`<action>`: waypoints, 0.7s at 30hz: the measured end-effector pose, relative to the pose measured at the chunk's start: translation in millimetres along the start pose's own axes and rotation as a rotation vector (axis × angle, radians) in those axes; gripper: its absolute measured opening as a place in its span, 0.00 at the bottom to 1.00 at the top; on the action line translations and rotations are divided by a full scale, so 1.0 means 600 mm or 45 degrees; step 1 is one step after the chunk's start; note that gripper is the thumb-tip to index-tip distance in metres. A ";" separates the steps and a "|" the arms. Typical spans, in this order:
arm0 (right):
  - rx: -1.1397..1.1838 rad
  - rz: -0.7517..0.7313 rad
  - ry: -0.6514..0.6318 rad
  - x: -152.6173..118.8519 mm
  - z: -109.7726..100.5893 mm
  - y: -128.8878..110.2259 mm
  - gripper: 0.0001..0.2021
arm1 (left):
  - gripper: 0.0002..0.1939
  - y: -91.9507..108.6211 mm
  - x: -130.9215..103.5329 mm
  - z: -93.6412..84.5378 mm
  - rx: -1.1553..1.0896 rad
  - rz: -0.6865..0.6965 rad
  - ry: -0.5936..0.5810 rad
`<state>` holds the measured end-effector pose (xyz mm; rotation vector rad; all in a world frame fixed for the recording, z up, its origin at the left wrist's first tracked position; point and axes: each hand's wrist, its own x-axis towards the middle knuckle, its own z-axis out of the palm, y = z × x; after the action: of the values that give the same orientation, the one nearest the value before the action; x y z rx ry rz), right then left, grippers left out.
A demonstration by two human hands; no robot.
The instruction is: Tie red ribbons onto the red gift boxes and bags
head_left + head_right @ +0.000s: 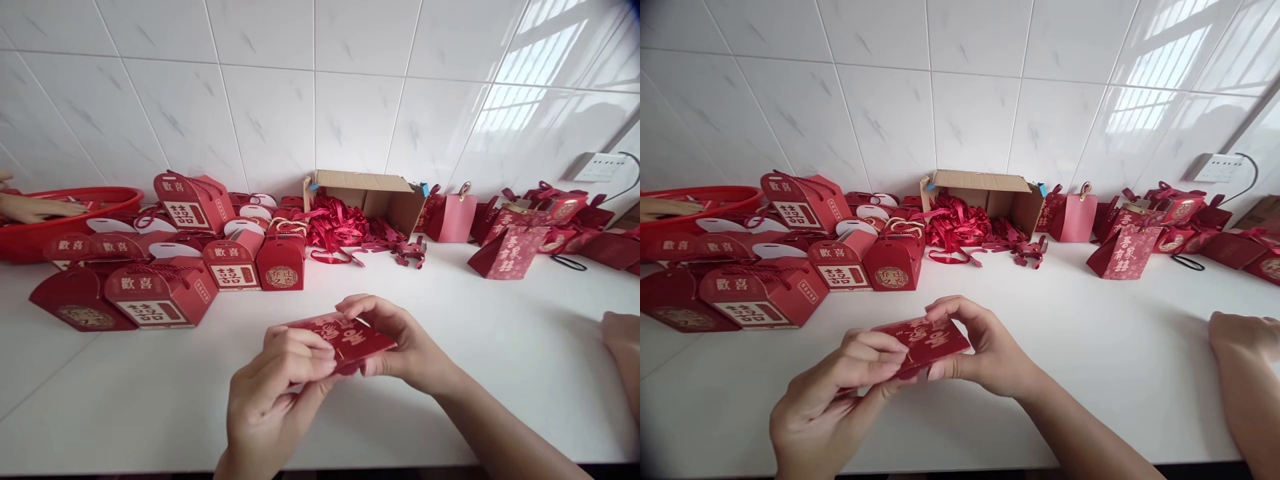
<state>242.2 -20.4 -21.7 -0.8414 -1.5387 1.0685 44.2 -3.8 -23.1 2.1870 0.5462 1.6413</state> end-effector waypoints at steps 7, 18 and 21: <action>-0.430 -0.088 0.147 0.005 -0.003 0.010 0.24 | 0.10 -0.001 0.007 0.004 0.063 -0.225 0.507; -0.512 -0.061 0.117 0.004 -0.012 -0.008 0.01 | 0.10 -0.008 0.002 0.010 0.057 -0.238 0.535; -0.251 -0.147 0.146 -0.001 -0.028 -0.017 0.02 | 0.10 -0.012 0.000 0.008 0.061 -0.227 0.521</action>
<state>259.0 -21.2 -11.3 -0.9196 -1.5922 0.7811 48.3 2.1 -27.5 1.7729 0.8708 1.9990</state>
